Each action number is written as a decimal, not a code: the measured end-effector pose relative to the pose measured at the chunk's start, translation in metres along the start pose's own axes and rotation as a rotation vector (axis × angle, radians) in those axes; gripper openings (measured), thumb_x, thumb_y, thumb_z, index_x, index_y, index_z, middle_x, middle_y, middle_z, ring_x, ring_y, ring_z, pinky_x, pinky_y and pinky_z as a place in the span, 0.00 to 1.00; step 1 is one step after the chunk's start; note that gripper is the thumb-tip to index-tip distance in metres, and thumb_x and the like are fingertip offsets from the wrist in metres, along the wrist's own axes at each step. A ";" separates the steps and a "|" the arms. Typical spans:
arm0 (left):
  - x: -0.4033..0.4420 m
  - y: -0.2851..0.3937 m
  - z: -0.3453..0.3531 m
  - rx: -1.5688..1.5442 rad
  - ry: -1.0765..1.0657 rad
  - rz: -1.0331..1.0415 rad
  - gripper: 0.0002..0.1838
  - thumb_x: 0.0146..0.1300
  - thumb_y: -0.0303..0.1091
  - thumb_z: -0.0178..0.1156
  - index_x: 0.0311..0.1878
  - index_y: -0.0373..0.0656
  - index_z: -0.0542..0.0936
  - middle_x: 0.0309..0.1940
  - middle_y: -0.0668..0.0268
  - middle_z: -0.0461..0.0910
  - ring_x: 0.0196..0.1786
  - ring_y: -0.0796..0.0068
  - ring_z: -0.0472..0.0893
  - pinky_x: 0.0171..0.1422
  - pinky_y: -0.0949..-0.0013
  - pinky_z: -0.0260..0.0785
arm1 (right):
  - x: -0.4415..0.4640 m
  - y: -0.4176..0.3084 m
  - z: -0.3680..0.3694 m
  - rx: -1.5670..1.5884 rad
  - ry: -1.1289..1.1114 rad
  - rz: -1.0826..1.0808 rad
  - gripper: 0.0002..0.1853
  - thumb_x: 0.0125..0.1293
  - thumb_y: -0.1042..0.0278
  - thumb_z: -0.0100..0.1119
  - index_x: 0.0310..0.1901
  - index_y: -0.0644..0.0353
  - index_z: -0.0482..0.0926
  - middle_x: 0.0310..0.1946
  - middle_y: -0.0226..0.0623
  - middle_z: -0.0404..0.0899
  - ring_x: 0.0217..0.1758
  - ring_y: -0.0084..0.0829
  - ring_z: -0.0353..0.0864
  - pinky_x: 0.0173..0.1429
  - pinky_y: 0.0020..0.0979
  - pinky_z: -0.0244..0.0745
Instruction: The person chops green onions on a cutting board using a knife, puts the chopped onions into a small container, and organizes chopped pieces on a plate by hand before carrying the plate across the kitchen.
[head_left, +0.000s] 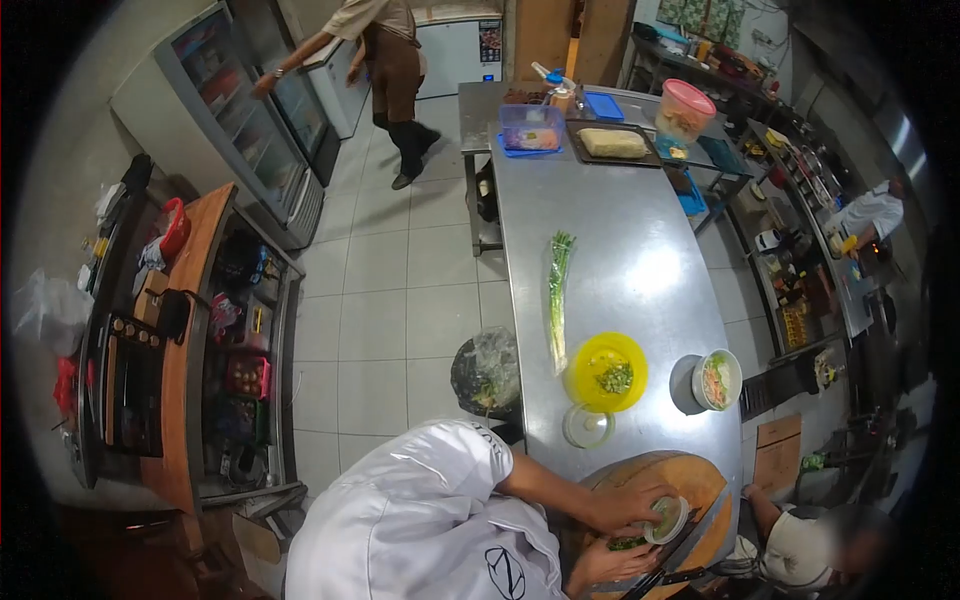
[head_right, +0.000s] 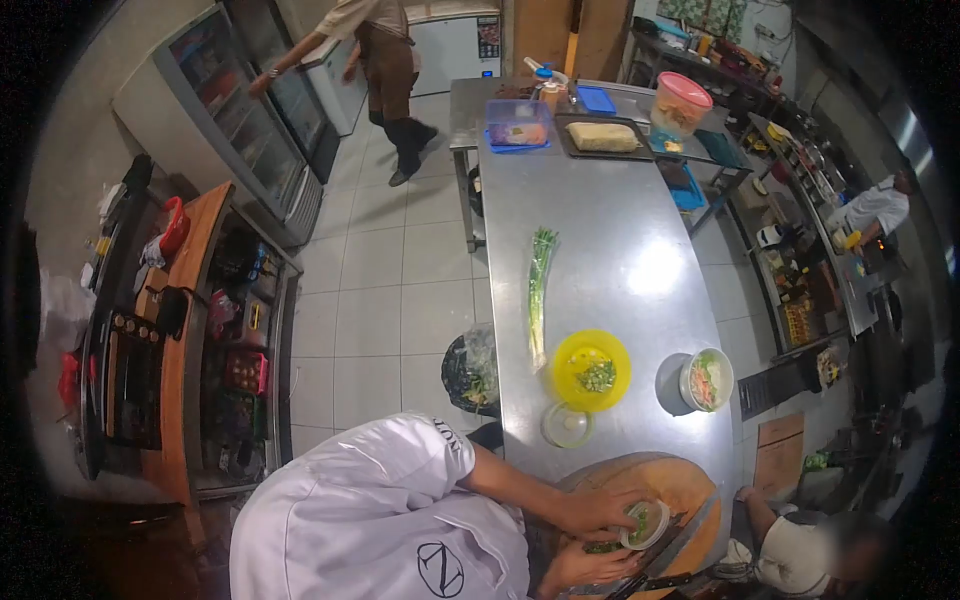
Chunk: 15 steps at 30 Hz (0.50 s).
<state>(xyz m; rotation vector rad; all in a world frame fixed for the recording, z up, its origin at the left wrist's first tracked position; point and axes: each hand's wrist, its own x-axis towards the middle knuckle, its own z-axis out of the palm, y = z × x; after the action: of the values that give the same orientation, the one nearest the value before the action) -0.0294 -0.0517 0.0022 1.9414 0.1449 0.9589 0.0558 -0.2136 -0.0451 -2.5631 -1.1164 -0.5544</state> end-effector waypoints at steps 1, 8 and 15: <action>-0.002 0.001 0.001 -0.001 -0.037 -0.036 0.17 0.61 0.31 0.75 0.51 0.39 0.83 0.78 0.38 0.62 0.83 0.31 0.63 0.85 0.37 0.59 | -0.004 0.009 0.008 -0.043 0.018 -0.042 0.47 0.72 0.51 0.75 0.83 0.67 0.64 0.82 0.60 0.63 0.84 0.64 0.63 0.86 0.65 0.57; -0.003 -0.013 0.020 0.027 0.028 -0.010 0.18 0.58 0.32 0.77 0.51 0.40 0.85 0.76 0.40 0.64 0.82 0.33 0.65 0.84 0.37 0.59 | 0.011 0.031 0.009 0.232 -0.066 -0.010 0.31 0.83 0.50 0.58 0.74 0.69 0.75 0.79 0.59 0.70 0.79 0.64 0.68 0.83 0.64 0.60; 0.006 -0.006 0.004 0.034 0.002 0.003 0.17 0.63 0.34 0.75 0.52 0.41 0.83 0.78 0.39 0.65 0.84 0.31 0.62 0.86 0.34 0.56 | 0.019 0.008 -0.028 0.178 -0.133 -0.065 0.24 0.87 0.55 0.52 0.68 0.69 0.78 0.70 0.59 0.76 0.74 0.64 0.71 0.77 0.62 0.66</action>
<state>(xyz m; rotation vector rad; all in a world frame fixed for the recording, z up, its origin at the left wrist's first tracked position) -0.0209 -0.0485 -0.0007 1.9722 0.1608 0.9660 0.0672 -0.2187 -0.0128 -2.4469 -1.2371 -0.2871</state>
